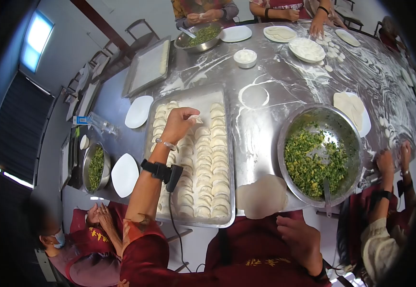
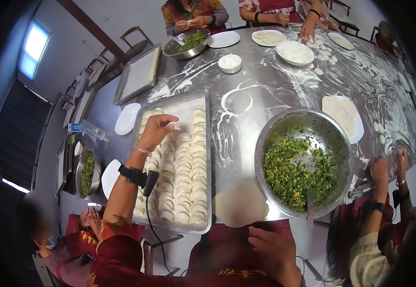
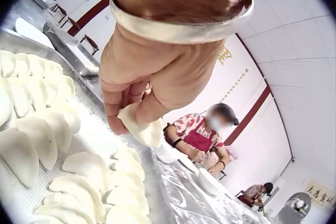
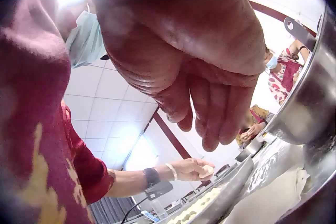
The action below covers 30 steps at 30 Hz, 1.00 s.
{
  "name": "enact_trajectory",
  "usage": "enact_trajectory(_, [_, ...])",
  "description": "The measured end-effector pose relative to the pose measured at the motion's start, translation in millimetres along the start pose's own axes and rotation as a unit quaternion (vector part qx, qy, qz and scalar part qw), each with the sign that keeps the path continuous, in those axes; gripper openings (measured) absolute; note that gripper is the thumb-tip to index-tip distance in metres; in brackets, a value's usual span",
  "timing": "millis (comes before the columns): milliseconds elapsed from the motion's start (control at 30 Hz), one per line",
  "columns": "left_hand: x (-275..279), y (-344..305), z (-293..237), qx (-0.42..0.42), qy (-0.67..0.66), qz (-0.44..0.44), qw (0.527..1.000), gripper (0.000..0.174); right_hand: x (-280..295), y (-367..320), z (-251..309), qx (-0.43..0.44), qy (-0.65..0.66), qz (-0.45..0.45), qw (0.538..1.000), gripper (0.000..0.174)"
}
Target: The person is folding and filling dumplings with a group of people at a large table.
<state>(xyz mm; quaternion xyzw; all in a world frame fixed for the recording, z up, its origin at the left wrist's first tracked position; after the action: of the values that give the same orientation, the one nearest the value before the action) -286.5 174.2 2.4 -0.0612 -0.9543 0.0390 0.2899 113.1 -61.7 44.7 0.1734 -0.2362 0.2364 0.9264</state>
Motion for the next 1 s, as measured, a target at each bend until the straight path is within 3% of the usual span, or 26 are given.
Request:
enact_trajectory(300, [-22.0,55.7,47.9,0.008,0.184,0.027,0.983,0.025,9.8,1.7,-1.0,-0.049,0.014,0.013,0.999,0.038])
enact_trajectory(600, [-31.1,53.7,67.6,0.053,0.144,0.026,0.988,0.024,6.5,1.7,-8.1,-0.044,0.022,0.029,0.998,0.04])
enact_trajectory(700, [-32.8,50.8,63.5,-0.001,0.211,-0.009,0.977,0.025,6.2,2.8,-7.8,-0.041,0.011,0.03,0.999,0.04])
enact_trajectory(1000, [-36.4,43.3,46.9,-0.051,0.292,-0.009,0.955,0.027,1.3,-1.7,-10.1,-0.037,0.011,0.037,0.999,0.038])
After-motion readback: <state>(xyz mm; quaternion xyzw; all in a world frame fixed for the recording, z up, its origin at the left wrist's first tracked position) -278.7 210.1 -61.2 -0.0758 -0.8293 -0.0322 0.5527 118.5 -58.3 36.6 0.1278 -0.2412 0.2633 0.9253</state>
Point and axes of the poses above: each hand's wrist, its own y-axis towards the middle knuckle, its own x-axis out of the back of the hand, z = x × y, the point moved 5 cm from there along y, towards the middle knuckle, and after that the axes turned 9 degrees about z, right-handed, at the moved point
